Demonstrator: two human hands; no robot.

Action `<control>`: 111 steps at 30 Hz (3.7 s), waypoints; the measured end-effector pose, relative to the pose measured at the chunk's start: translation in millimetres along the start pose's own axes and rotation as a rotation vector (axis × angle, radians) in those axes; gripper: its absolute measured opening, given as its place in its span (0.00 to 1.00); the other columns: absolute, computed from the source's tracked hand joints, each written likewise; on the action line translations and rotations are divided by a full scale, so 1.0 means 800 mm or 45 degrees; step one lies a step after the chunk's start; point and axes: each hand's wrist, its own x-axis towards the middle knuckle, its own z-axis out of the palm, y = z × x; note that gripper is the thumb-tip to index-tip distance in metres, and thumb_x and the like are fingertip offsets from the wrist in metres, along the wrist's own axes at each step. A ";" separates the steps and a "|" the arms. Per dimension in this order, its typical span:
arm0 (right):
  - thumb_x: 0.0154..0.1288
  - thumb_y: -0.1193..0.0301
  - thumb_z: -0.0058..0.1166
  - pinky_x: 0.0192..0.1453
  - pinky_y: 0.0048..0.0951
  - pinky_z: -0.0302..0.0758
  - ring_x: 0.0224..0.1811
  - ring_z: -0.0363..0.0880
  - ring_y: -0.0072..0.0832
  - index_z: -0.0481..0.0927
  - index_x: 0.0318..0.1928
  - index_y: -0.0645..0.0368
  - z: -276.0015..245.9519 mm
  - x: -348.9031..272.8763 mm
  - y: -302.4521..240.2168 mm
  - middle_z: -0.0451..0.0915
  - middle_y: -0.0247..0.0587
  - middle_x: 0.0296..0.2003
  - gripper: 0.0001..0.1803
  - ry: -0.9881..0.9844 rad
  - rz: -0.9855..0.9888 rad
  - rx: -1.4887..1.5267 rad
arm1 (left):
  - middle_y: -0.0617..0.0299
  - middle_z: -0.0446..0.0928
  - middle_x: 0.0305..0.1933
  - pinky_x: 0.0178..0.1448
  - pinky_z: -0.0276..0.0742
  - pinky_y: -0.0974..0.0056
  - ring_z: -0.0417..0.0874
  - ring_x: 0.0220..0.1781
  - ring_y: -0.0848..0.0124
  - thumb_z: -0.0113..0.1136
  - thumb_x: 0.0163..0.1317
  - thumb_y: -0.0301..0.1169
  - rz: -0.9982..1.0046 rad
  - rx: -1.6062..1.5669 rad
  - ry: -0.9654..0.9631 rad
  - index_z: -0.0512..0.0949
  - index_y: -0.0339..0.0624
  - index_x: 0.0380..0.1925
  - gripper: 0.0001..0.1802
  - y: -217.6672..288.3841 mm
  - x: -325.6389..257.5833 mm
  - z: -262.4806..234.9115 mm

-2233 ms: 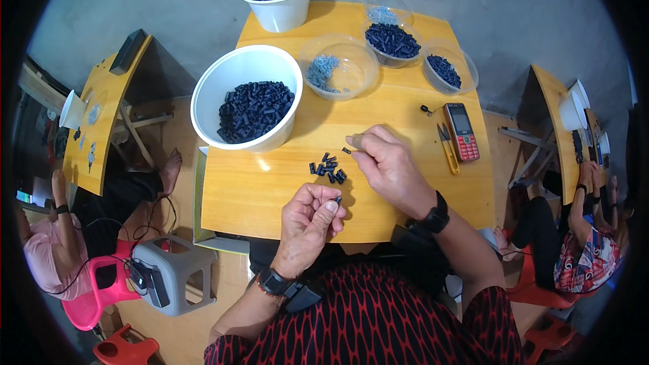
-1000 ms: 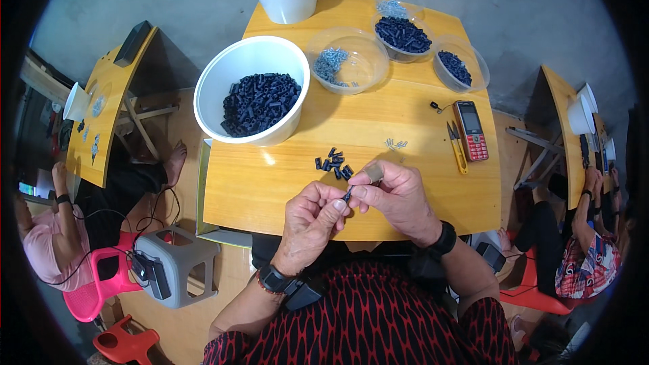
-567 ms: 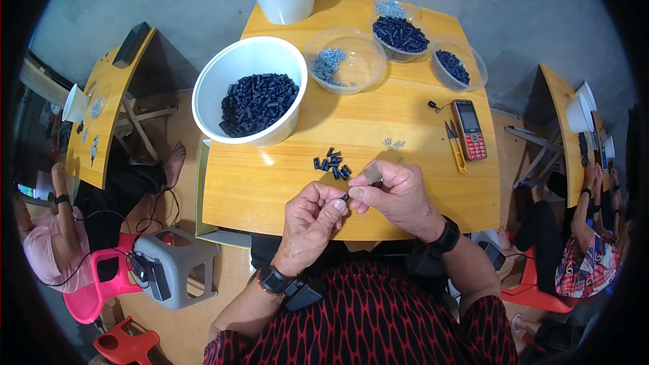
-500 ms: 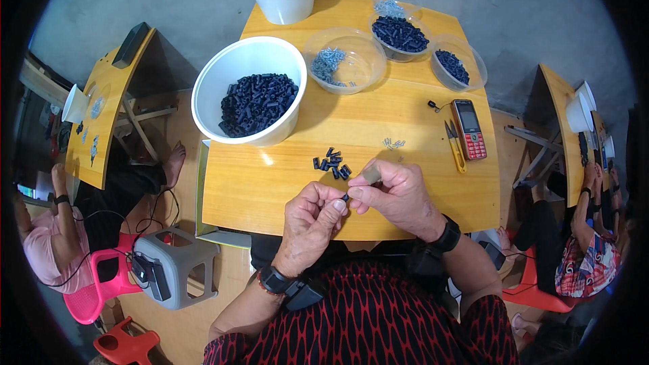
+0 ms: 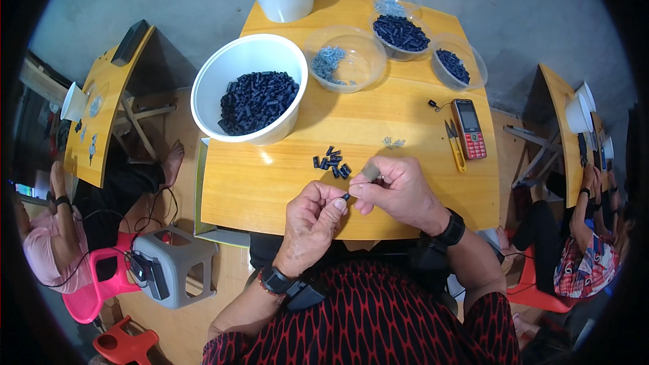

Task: Manually assembling small black plastic components at a workshop table.

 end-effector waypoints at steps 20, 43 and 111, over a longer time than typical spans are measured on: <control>0.66 0.76 0.62 0.29 0.21 0.78 0.26 0.82 0.19 0.80 0.32 0.68 -0.001 0.004 -0.004 0.84 0.40 0.29 0.07 -0.055 -0.074 -0.147 | 0.66 0.77 0.30 0.31 0.69 0.76 0.71 0.26 0.82 0.60 0.71 0.31 -0.030 -0.033 -0.004 0.74 0.37 0.39 0.08 -0.003 0.000 -0.003; 0.66 0.78 0.61 0.36 0.22 0.81 0.33 0.82 0.18 0.81 0.51 0.68 -0.009 -0.009 0.018 0.83 0.38 0.34 0.13 -0.130 -0.170 0.042 | 0.61 0.80 0.33 0.29 0.72 0.74 0.76 0.27 0.78 0.56 0.72 0.27 -0.144 -0.131 0.042 0.75 0.37 0.40 0.04 0.002 0.004 -0.002; 0.69 0.78 0.54 0.40 0.29 0.79 0.35 0.82 0.28 0.77 0.41 0.68 -0.040 -0.024 0.035 0.84 0.46 0.39 0.05 0.127 -0.283 -0.480 | 0.68 0.75 0.22 0.17 0.65 0.73 0.70 0.16 0.80 0.64 0.68 0.31 -0.063 0.165 1.303 0.76 0.42 0.41 0.08 -0.076 -0.060 -0.271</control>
